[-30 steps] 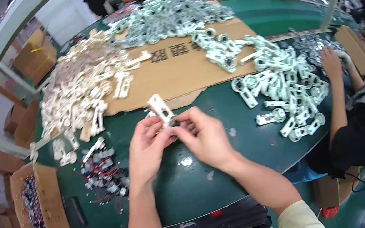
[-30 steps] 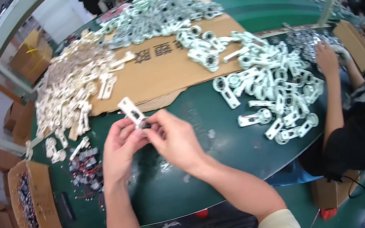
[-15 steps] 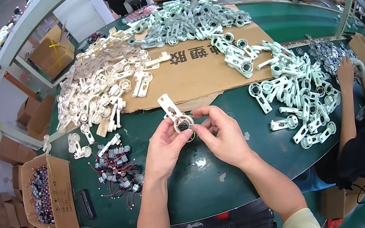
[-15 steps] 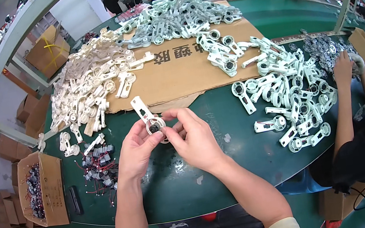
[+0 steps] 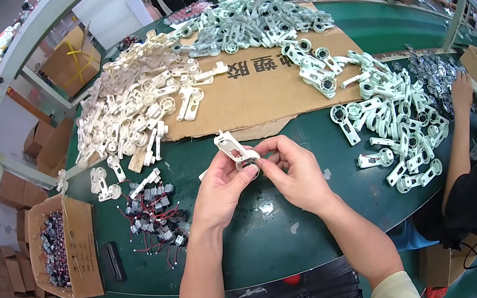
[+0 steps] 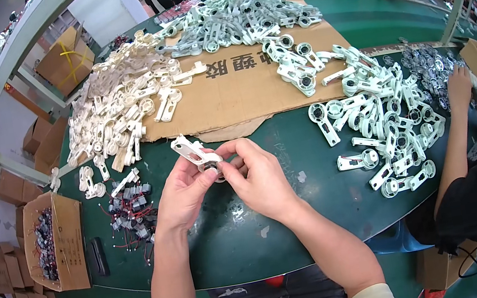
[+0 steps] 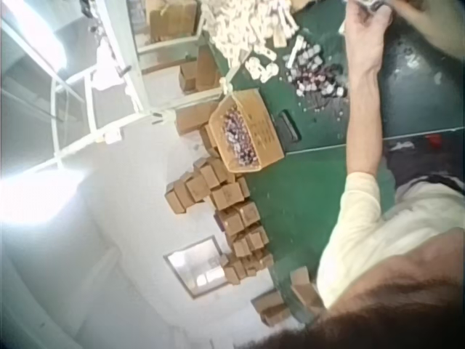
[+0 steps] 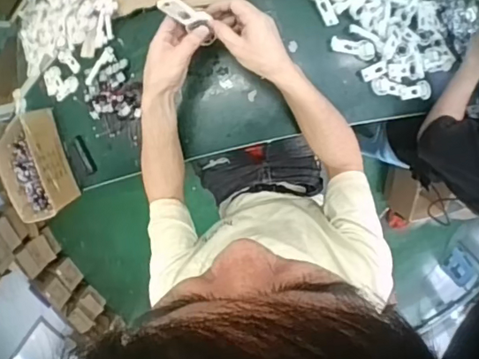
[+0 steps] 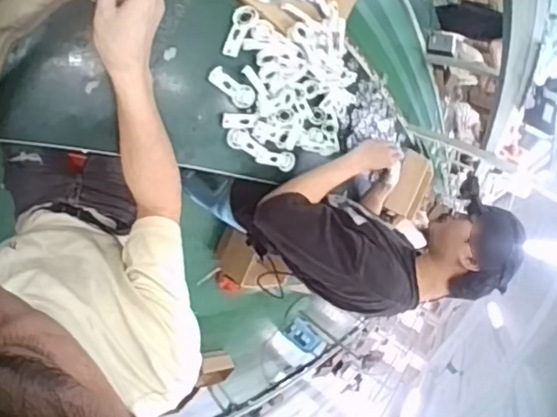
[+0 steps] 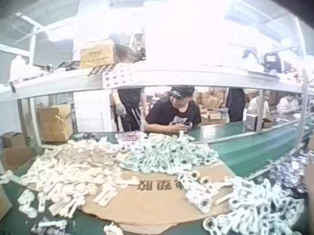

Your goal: Manually assemble small electric motors into plastic housings at a factory workstation.

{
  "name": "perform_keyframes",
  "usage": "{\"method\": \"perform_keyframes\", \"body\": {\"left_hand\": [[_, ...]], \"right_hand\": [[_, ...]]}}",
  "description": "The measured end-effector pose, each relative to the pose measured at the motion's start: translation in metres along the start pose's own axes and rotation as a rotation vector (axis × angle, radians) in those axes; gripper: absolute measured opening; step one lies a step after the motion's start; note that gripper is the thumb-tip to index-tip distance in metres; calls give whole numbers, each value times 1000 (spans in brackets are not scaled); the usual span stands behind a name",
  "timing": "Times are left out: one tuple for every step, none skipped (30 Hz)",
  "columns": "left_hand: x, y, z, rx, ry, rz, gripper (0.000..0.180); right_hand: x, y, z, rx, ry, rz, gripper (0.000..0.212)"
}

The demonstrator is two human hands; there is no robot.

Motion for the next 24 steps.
{"method": "perform_keyframes", "body": {"left_hand": [[1,0,0,10,-16,-21,36],[1,1,-1,22,-35,-45,34],[1,1,-1,24,-35,-49,34],[2,0,-1,21,-23,-46,33],[2,0,0,17,-10,-42,32],[2,0,0,11,-16,-38,31],[2,0,0,12,-16,-40,31],[2,0,0,15,-16,-32,31],[3,0,-1,18,-17,-25,31],[3,-1,-1,18,-17,-25,31],[2,0,-1,25,-20,-35,31],[1,0,-1,34,-24,-45,30],[-1,1,-1,34,-26,-48,30],[-4,0,2,25,-21,-43,29],[-5,0,3,17,-17,-38,28],[-4,1,2,17,-17,-36,28],[-2,0,1,-8,-43,-46,30],[1,0,1,-33,-70,-55,32],[4,0,0,-34,-67,-46,32],[4,2,-1,-51,-67,-55,35],[4,3,-2,-68,-67,-63,38],[4,2,-1,-78,-68,-84,41],[4,2,0,-77,-67,-80,41],[3,1,1,-74,-79,-89,40]], "right_hand": [[0,0,0,2,3,-5,18],[0,0,0,1,1,-1,18],[1,0,-2,9,-1,2,17],[1,0,-3,18,-3,4,17],[1,0,-4,18,-3,6,17],[1,0,-6,46,-48,15,17],[2,1,-8,74,-93,23,17],[2,1,-9,75,-93,24,17],[3,1,-9,64,-129,18,17],[2,1,-9,53,-165,12,17],[3,1,-7,53,-168,15,17],[4,1,-5,94,-174,54,18],[6,1,-5,134,-181,93,20],[5,2,-5,133,-180,93,20],[5,2,-5,140,-161,97,20],[4,2,-6,147,-141,101,20],[4,2,-9,147,-137,95,20],[3,1,-14,145,-203,57,20],[1,1,-16,142,-269,19,19],[1,0,-14,141,-264,13,19],[0,-1,-14,175,-269,-1,20],[-1,-1,-14,209,-274,-16,21],[-2,-2,-15,207,-272,-19,21],[-1,-3,-18,219,-306,-14,22]]}}
Point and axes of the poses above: each hand's wrist, its own y-axis away from the middle knuckle, its own x-axis out of the palm, z = x × y, the point moved 5 cm from there along -y, towards the middle knuckle, and after that the axes turned 1 degree about -y, right-handed, at the moved point
